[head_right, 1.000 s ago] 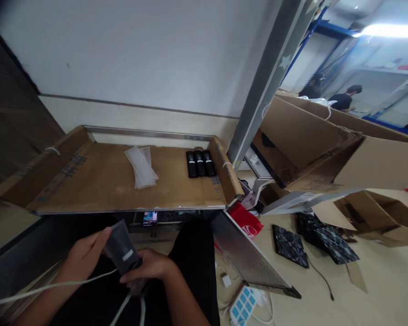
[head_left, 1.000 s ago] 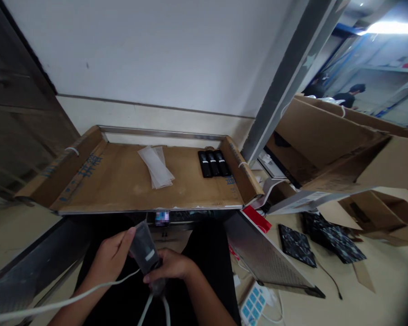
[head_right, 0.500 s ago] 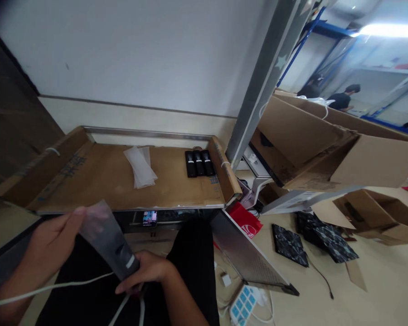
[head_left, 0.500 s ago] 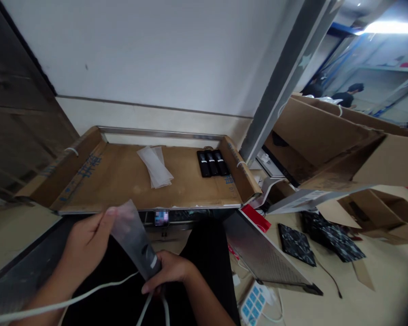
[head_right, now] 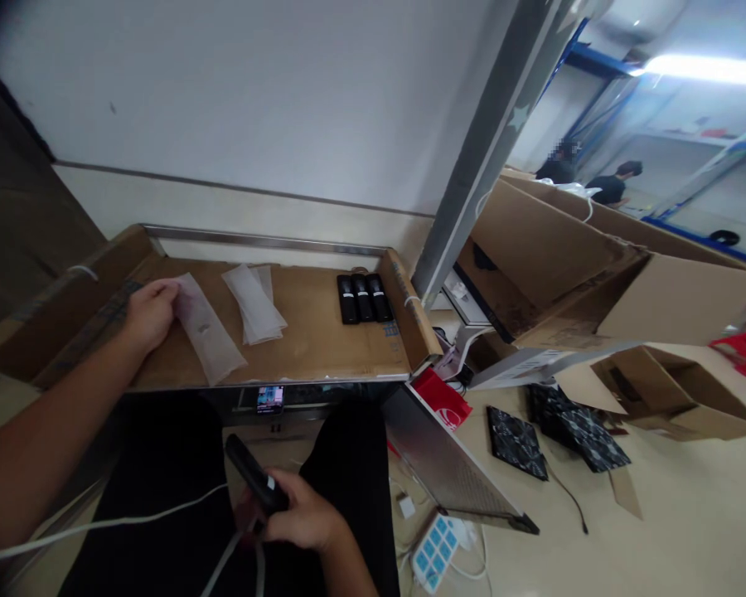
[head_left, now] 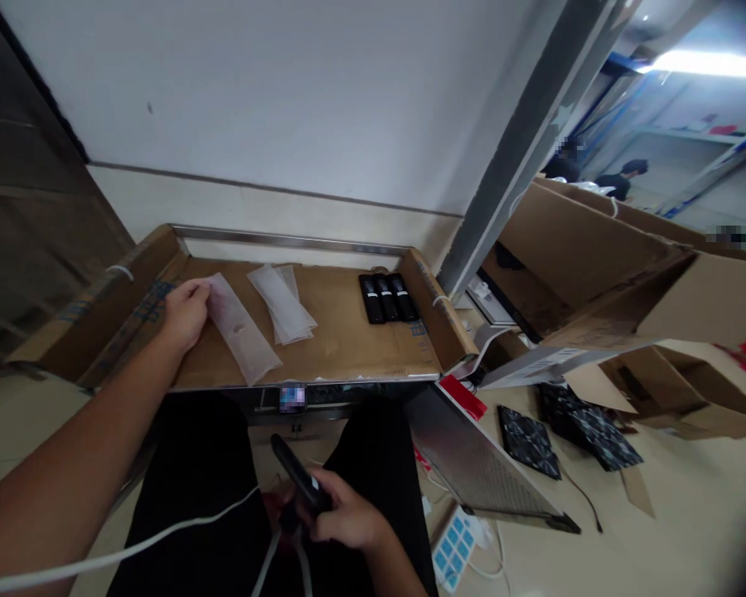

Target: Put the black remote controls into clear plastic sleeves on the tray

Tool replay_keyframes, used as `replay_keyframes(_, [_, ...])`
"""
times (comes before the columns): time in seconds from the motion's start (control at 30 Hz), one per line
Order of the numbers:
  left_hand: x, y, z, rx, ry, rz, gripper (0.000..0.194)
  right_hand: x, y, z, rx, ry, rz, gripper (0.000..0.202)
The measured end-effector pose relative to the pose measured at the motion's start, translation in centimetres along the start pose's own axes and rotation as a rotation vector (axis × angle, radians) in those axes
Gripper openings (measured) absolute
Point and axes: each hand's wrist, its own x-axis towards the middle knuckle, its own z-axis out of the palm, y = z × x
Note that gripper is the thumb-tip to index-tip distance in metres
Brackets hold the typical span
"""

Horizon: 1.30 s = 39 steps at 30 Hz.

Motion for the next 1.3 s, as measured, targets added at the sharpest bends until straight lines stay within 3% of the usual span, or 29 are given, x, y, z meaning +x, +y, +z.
replay_keyframes(0.07, [0.2,-0.9,0.4,-0.002,0.031,-0.056,0.022,-1.6,-2.0,0.1,-0.086,0.178,-0.116,0.065])
replay_keyframes(0.17, [0.5,-1.1,0.4,-0.005,0.047,-0.06,0.027,-1.7,-7.4,-1.1,-0.426,0.558,-0.365,0.071])
replay_keyframes(0.27, [0.8,-0.9,0.4,-0.057,0.072,-0.059,0.026,2.5,-14.3,-4.2,-0.899,0.862,-0.581,0.067])
replay_keyframes(0.33, [0.9,-1.0,0.5,-0.094,0.104,-0.057,0.022,6.6,-18.1,-6.5,-1.175,1.033,-0.523,0.068])
replay_keyframes(0.4, [0.9,-1.2,0.6,-0.117,0.136,-0.055,0.018,10.5,-20.3,-8.2,-1.382,1.11,-0.417,0.064])
replay_keyframes(0.53, [0.9,-1.5,0.9,-0.093,0.127,-0.022,0.015,14.2,-20.7,-9.5,-1.523,1.224,-0.324,0.056])
replay_keyframes(0.87, [0.2,-0.9,0.7,-0.119,0.126,-0.077,0.009,14.7,-20.7,-11.2,-1.473,1.393,-0.247,0.036])
replay_keyframes(1.3, [0.3,-1.0,0.8,-0.19,0.122,-0.077,0.01,15.3,-21.0,-10.9,-1.443,1.415,-0.276,0.038])
